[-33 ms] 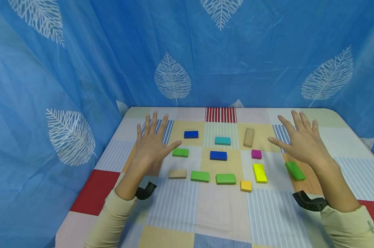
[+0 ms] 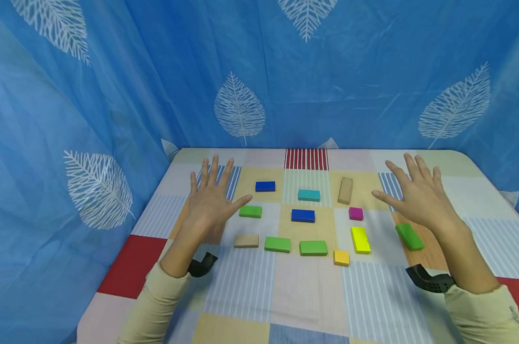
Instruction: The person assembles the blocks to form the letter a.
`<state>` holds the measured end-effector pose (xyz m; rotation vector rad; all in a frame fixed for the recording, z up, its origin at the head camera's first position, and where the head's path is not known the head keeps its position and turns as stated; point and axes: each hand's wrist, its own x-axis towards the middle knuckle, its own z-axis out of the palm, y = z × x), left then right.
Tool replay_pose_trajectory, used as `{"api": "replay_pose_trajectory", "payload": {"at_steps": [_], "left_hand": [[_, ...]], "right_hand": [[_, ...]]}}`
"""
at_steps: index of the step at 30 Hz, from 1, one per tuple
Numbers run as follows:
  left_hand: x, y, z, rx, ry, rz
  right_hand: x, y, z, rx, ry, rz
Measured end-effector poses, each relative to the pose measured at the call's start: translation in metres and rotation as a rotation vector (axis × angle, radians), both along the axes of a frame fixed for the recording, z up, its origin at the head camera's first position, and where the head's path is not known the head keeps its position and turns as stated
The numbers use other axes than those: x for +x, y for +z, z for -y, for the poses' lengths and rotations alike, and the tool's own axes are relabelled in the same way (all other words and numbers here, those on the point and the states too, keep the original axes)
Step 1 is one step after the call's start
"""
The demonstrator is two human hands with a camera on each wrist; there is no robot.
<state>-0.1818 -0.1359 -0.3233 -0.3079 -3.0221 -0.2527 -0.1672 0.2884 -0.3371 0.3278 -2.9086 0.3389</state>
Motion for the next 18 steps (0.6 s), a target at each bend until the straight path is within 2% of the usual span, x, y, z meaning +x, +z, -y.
{"api": "replay_pose_trajectory", "payload": {"at_steps": [4,9,11,13,16,18], "left_hand": [[-0.003,-0.005,-0.004,0.072,-0.009,-0.042],[-0.013,-0.020,-0.020,0.282,-0.058,-0.210],[-0.016,-0.028,-0.032,0.398,-0.097,-0.242],[-0.017,-0.036,-0.050,0.547,-0.141,-0.215],[-0.016,-0.049,-0.085,0.784,-0.197,-0.090],[-0.014,-0.058,-0.110,0.902,-0.235,-0.011]], "right_hand": [[-0.003,-0.004,-0.002,-0.010,0.000,0.020],[-0.012,-0.014,-0.007,-0.082,0.026,0.055],[-0.017,-0.019,-0.009,-0.127,0.042,0.085],[-0.024,-0.025,-0.010,-0.185,0.056,0.125],[-0.036,-0.036,-0.011,-0.288,0.064,0.175],[-0.045,-0.045,-0.010,-0.356,0.072,0.181]]}}
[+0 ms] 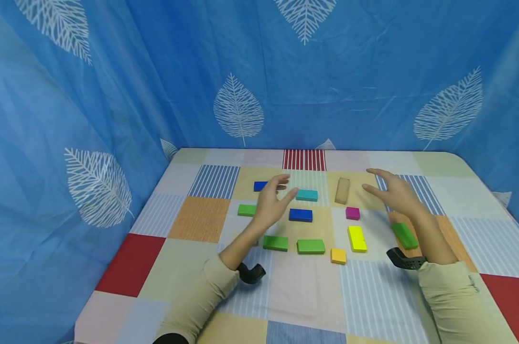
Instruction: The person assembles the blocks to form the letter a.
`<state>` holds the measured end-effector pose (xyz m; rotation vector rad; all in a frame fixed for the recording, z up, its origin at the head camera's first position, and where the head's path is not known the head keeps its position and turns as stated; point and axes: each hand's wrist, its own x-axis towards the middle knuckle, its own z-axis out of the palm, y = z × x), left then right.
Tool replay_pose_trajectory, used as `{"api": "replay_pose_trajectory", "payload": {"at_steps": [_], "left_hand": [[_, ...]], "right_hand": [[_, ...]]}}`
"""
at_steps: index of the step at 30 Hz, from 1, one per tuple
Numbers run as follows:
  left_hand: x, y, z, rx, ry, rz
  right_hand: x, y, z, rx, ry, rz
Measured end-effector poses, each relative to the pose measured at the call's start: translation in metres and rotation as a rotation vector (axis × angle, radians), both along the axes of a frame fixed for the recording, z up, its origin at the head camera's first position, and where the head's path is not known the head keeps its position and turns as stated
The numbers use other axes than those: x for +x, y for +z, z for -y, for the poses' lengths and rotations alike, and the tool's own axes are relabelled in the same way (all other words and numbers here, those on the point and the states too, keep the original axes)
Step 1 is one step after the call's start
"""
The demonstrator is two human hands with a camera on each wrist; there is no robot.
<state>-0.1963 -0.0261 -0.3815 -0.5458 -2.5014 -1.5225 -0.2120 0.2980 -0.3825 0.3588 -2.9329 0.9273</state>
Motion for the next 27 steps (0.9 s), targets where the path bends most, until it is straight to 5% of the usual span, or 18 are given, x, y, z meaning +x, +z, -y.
{"api": "replay_pose_trajectory", "payload": {"at_steps": [5,11,19,27], "left_hand": [[0.003,-0.018,-0.061,0.114,-0.109,0.103],[0.005,-0.035,-0.116,0.209,-0.093,0.219],[-0.001,-0.061,-0.141,0.074,0.038,0.146],[-0.005,-0.070,-0.139,-0.212,0.076,0.069]], "right_hand": [[-0.019,-0.022,0.005,-0.184,0.007,-0.005],[-0.030,-0.041,0.010,-0.377,-0.033,0.043],[-0.033,-0.065,0.011,-0.432,0.032,0.064],[-0.035,-0.074,0.008,-0.389,0.106,0.079]]}}
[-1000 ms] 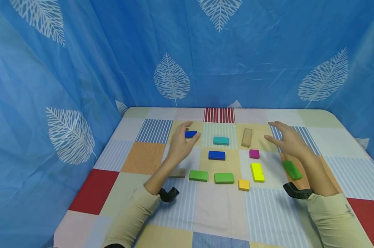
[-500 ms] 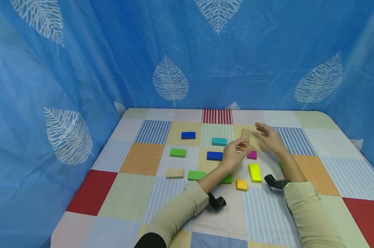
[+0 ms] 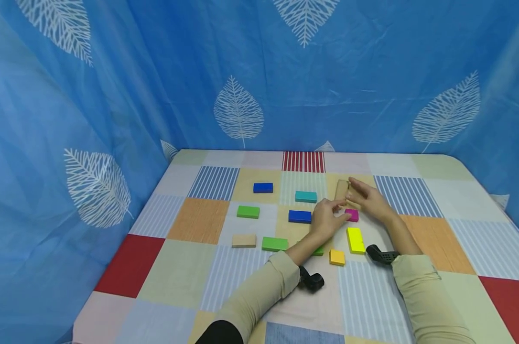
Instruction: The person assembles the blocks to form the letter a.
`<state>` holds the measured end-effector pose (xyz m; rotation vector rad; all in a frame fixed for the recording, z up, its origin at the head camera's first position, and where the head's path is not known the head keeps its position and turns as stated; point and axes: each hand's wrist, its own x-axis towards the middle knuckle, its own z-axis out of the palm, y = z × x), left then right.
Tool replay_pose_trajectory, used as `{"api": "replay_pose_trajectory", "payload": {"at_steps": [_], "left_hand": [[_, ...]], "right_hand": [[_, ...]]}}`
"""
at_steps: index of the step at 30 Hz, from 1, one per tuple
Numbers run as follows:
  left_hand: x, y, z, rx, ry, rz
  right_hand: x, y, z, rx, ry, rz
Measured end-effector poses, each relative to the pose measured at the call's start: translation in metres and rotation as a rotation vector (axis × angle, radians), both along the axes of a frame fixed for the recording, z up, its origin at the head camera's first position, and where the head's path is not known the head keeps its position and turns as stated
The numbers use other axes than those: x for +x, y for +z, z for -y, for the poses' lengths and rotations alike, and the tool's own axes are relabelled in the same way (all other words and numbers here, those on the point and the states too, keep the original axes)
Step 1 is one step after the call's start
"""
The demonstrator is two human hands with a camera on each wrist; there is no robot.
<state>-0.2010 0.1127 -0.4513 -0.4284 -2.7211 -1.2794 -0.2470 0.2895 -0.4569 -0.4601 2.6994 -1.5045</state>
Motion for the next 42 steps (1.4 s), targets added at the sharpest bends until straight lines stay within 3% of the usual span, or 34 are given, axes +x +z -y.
{"api": "replay_pose_trajectory", "payload": {"at_steps": [6,12,16,22,33,42], "left_hand": [[-0.001,-0.003,0.000,-0.150,-0.027,0.001],[-0.002,-0.003,-0.001,-0.193,-0.027,-0.008],[-0.002,-0.003,0.003,-0.160,-0.046,-0.017],[-0.001,-0.003,0.011,-0.089,-0.075,0.039],[0.002,-0.001,0.029,-0.028,-0.109,0.050],[0.000,-0.002,0.036,-0.050,-0.109,0.022]], "right_hand": [[0.000,-0.001,-0.003,0.033,0.015,0.023],[0.000,-0.001,-0.001,0.087,0.018,0.027],[-0.001,0.000,0.003,0.125,0.013,0.031],[0.000,-0.001,0.005,0.186,-0.014,0.043],[0.004,-0.003,0.002,0.224,-0.050,0.061],[0.015,-0.003,0.004,0.228,-0.024,0.049]]}}
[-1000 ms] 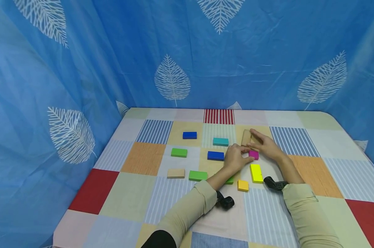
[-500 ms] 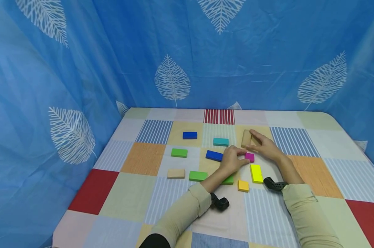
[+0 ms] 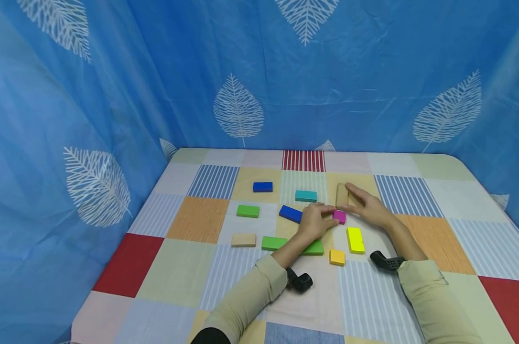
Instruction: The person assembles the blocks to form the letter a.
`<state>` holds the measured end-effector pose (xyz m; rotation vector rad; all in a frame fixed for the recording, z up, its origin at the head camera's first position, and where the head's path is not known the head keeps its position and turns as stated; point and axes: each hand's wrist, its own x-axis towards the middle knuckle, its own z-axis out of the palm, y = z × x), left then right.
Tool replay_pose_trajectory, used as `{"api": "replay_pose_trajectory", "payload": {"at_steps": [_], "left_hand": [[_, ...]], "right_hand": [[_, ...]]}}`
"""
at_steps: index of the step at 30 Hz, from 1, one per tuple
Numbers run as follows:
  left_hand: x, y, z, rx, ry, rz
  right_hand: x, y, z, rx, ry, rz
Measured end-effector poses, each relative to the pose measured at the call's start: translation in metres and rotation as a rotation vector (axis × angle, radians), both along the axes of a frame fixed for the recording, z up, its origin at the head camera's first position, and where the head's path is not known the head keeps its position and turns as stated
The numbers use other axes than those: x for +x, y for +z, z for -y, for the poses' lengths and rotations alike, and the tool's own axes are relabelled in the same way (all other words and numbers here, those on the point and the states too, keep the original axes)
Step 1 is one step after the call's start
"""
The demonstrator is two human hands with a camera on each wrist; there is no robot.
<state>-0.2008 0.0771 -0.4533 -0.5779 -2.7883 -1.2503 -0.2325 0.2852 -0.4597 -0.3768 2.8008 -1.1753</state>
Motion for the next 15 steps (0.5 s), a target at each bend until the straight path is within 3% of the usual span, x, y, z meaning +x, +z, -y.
{"api": "replay_pose_trajectory", "payload": {"at_steps": [15], "left_hand": [[-0.0019,-0.0021,-0.0026,-0.009,0.030,-0.005]], "right_hand": [[-0.0064,-0.0068,0.0009,0.062,0.128,-0.168]]}}
